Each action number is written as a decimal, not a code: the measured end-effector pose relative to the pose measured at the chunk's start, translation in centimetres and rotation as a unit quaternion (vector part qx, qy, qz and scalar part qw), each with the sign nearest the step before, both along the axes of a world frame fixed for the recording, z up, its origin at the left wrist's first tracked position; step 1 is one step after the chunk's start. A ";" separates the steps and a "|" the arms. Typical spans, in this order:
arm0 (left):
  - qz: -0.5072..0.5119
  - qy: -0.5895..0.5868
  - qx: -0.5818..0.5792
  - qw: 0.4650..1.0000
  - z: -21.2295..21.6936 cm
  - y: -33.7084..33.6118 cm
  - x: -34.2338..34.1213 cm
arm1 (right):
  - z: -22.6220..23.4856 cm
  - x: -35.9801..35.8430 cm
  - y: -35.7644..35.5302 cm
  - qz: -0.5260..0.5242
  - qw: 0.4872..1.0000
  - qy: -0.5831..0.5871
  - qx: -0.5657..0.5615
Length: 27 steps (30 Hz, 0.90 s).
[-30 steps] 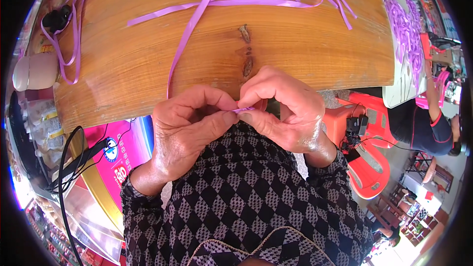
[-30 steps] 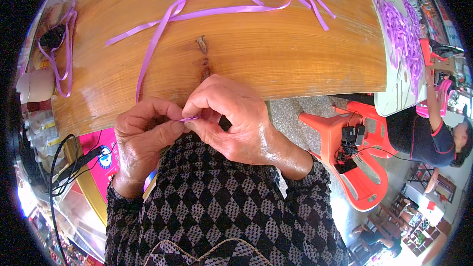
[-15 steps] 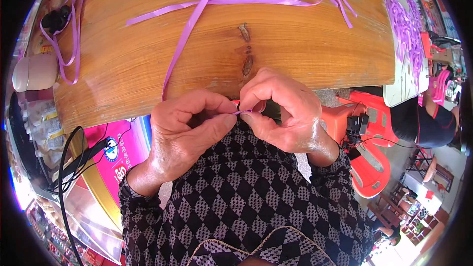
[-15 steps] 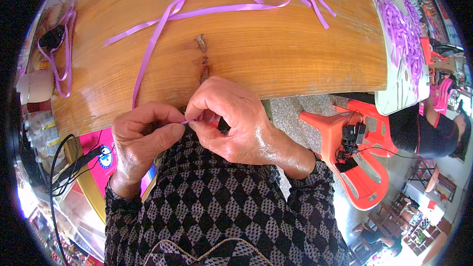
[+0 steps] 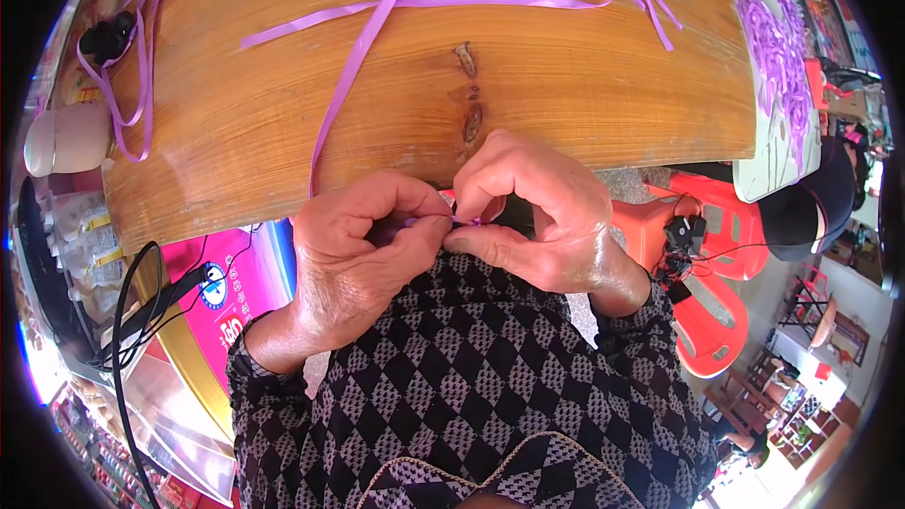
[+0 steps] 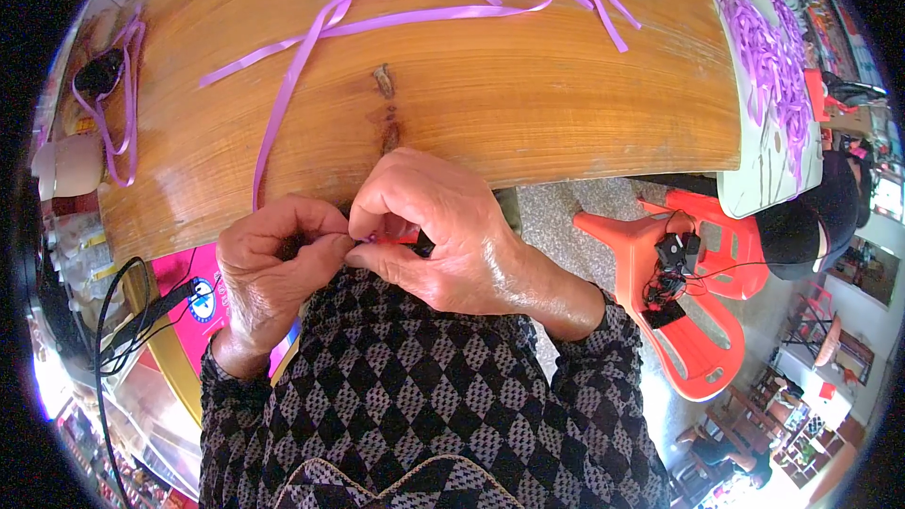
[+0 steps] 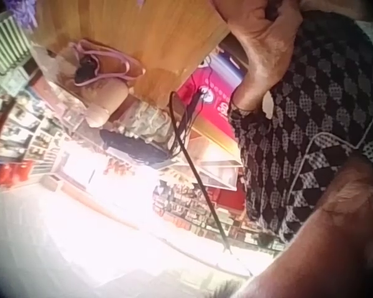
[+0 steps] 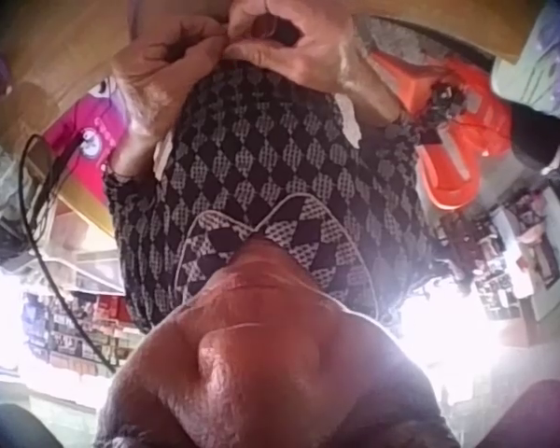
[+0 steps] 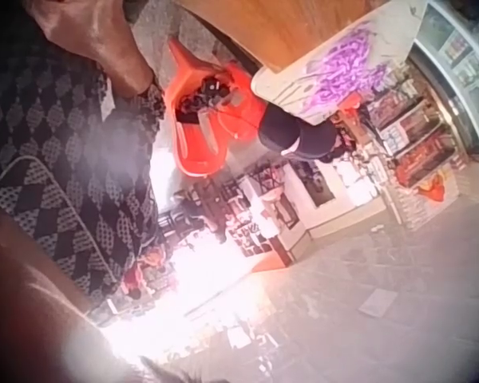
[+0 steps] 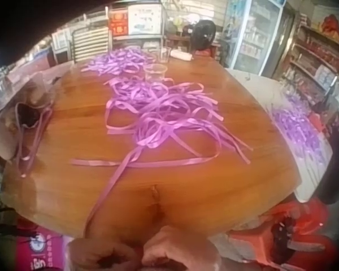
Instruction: The person repeatedly folds and rolls a purple ribbon by hand to form a small flower. They then repeat the process with another ribbon and join the two ribbon flowers together.
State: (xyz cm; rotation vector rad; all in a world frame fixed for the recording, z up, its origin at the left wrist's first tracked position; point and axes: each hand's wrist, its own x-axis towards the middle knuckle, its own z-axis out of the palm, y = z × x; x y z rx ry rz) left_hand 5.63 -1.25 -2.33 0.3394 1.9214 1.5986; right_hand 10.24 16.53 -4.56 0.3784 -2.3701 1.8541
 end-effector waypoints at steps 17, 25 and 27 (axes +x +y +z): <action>-0.110 0.121 0.006 0.986 0.5 -1.4 -0.8 | 0.2 1.4 0.3 0.043 0.987 -0.107 -0.113; -0.055 0.176 -0.029 0.982 0.5 -1.3 -0.3 | 0.0 1.2 1.2 0.011 0.997 -0.055 -0.058; -0.056 0.202 -0.030 0.977 0.5 -1.2 -0.3 | 0.0 1.1 0.7 0.005 1.000 -0.005 -0.021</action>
